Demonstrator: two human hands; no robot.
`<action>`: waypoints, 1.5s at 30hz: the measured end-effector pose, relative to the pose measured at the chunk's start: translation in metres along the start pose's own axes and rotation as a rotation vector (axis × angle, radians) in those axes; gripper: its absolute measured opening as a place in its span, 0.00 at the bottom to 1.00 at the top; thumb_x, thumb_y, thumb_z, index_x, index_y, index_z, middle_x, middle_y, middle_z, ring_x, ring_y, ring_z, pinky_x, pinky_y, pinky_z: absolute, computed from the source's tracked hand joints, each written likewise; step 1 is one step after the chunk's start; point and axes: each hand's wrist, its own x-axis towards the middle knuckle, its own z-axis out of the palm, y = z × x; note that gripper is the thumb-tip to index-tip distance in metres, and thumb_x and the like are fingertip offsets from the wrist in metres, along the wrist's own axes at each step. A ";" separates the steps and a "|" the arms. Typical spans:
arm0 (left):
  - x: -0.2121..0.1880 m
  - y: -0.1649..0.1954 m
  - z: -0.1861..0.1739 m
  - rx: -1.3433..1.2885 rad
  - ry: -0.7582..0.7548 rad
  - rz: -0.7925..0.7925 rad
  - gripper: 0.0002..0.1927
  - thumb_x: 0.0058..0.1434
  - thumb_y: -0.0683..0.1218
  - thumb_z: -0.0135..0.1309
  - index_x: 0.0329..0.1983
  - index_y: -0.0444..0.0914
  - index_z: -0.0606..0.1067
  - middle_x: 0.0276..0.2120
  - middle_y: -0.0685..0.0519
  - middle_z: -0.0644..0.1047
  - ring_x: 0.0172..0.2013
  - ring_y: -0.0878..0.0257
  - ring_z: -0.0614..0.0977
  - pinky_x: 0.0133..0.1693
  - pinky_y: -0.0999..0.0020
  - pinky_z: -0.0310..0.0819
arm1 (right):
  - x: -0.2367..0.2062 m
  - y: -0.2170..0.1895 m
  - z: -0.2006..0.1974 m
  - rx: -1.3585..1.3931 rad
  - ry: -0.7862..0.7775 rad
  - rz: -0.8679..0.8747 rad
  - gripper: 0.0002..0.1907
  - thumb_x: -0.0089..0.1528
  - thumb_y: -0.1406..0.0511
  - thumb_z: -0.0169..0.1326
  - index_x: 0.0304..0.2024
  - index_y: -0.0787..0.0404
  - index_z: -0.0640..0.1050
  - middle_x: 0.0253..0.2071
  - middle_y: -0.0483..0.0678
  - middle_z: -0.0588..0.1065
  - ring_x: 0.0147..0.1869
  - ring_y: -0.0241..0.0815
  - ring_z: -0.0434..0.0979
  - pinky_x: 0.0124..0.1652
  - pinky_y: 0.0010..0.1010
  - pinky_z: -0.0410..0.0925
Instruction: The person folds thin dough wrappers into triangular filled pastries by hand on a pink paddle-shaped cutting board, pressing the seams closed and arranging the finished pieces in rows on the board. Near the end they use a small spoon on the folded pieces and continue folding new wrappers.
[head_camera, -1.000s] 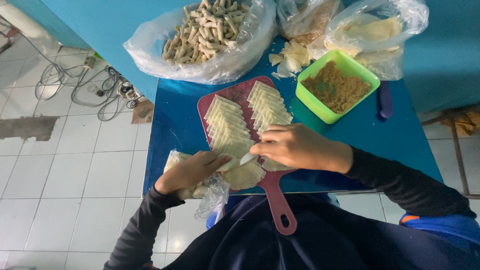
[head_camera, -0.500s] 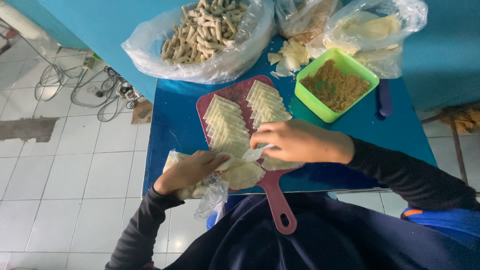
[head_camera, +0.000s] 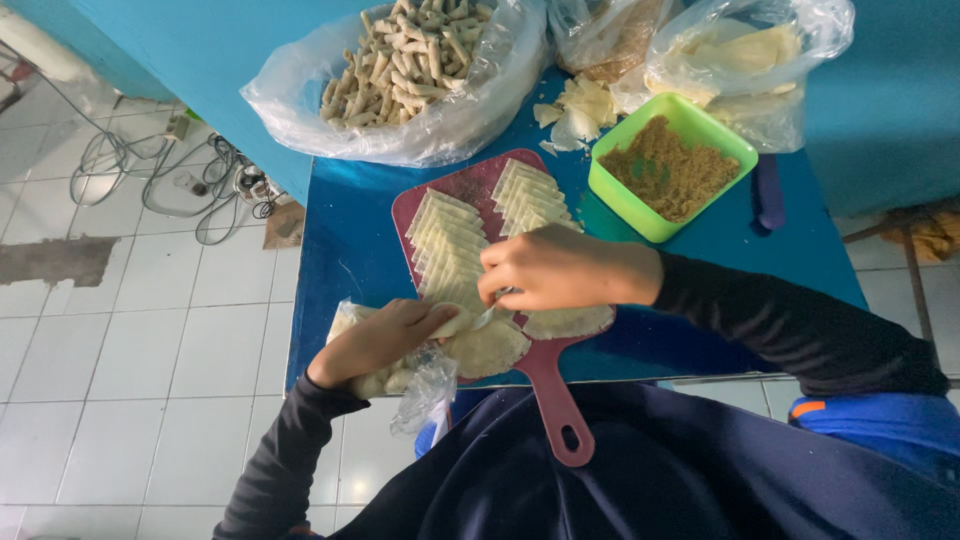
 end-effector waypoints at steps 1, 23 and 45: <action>0.001 -0.001 0.001 -0.023 -0.010 -0.017 0.24 0.64 0.40 0.50 0.64 0.34 0.68 0.38 0.46 0.75 0.39 0.51 0.78 0.39 0.61 0.72 | 0.002 0.001 -0.001 0.009 -0.015 -0.003 0.05 0.58 0.63 0.59 0.36 0.54 0.82 0.34 0.46 0.75 0.37 0.48 0.81 0.36 0.39 0.72; 0.007 -0.013 0.007 0.005 -0.065 -0.100 0.13 0.70 0.46 0.46 0.54 0.36 0.72 0.34 0.46 0.74 0.35 0.49 0.78 0.35 0.58 0.72 | 0.036 0.030 0.005 0.009 -0.073 -0.059 0.05 0.56 0.63 0.59 0.33 0.53 0.85 0.31 0.46 0.77 0.37 0.47 0.81 0.35 0.39 0.71; -0.040 0.067 -0.043 -0.503 0.338 -0.735 0.24 0.69 0.53 0.47 0.59 0.30 0.73 0.41 0.39 0.82 0.41 0.52 0.85 0.43 0.62 0.76 | 0.010 0.019 -0.017 0.050 0.061 0.038 0.06 0.60 0.61 0.60 0.39 0.52 0.84 0.36 0.43 0.76 0.39 0.43 0.79 0.37 0.34 0.70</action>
